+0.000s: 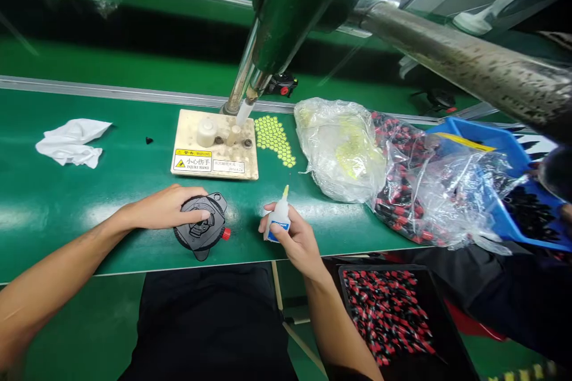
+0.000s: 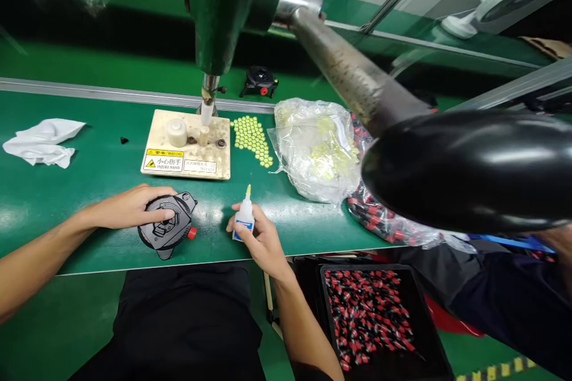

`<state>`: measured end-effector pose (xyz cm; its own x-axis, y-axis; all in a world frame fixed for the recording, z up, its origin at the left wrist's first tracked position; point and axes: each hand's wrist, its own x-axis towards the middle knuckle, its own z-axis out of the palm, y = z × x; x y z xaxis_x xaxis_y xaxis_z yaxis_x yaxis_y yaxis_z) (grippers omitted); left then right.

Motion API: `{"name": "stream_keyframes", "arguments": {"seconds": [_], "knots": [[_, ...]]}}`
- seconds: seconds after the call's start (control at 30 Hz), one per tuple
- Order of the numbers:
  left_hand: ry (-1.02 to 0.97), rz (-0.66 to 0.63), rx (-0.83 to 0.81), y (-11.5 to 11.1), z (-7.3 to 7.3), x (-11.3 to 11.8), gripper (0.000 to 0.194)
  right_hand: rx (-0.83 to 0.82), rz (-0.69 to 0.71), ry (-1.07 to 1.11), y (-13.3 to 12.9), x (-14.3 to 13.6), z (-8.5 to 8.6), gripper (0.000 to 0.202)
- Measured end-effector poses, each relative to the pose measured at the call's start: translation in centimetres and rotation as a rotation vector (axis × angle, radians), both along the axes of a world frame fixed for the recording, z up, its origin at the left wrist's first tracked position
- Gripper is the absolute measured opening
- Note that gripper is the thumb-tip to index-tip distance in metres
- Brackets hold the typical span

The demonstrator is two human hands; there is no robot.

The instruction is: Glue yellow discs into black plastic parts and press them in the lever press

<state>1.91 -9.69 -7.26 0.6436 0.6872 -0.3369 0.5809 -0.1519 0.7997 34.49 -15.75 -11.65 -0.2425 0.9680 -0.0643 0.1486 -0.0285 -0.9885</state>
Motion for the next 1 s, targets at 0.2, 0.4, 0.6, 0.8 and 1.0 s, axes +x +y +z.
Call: {"name": "stream_keyframes", "arguments": {"seconds": [0.2,0.4,0.6,0.8,1.0], "knots": [[-0.008,0.001,0.007,-0.19,0.23,0.08,0.047,-0.015,0.038,0.006,0.01,-0.58,-0.31,0.04],[0.011,0.008,0.012,-0.11,0.08,0.06,0.047,0.099,0.017,-0.154,0.02,-0.42,-0.51,0.031],[-0.026,-0.001,0.048,-0.09,-0.28,-0.06,0.046,0.369,0.02,-0.337,0.33,-0.6,-0.05,0.018],[0.024,-0.004,0.003,-0.09,-0.17,-0.12,0.047,0.454,0.069,-0.36,0.49,-1.16,0.17,0.022],[0.025,0.0,-0.013,-0.05,-0.1,0.0,0.046,0.474,0.046,-0.367,0.43,-1.1,-0.15,0.022]]}}
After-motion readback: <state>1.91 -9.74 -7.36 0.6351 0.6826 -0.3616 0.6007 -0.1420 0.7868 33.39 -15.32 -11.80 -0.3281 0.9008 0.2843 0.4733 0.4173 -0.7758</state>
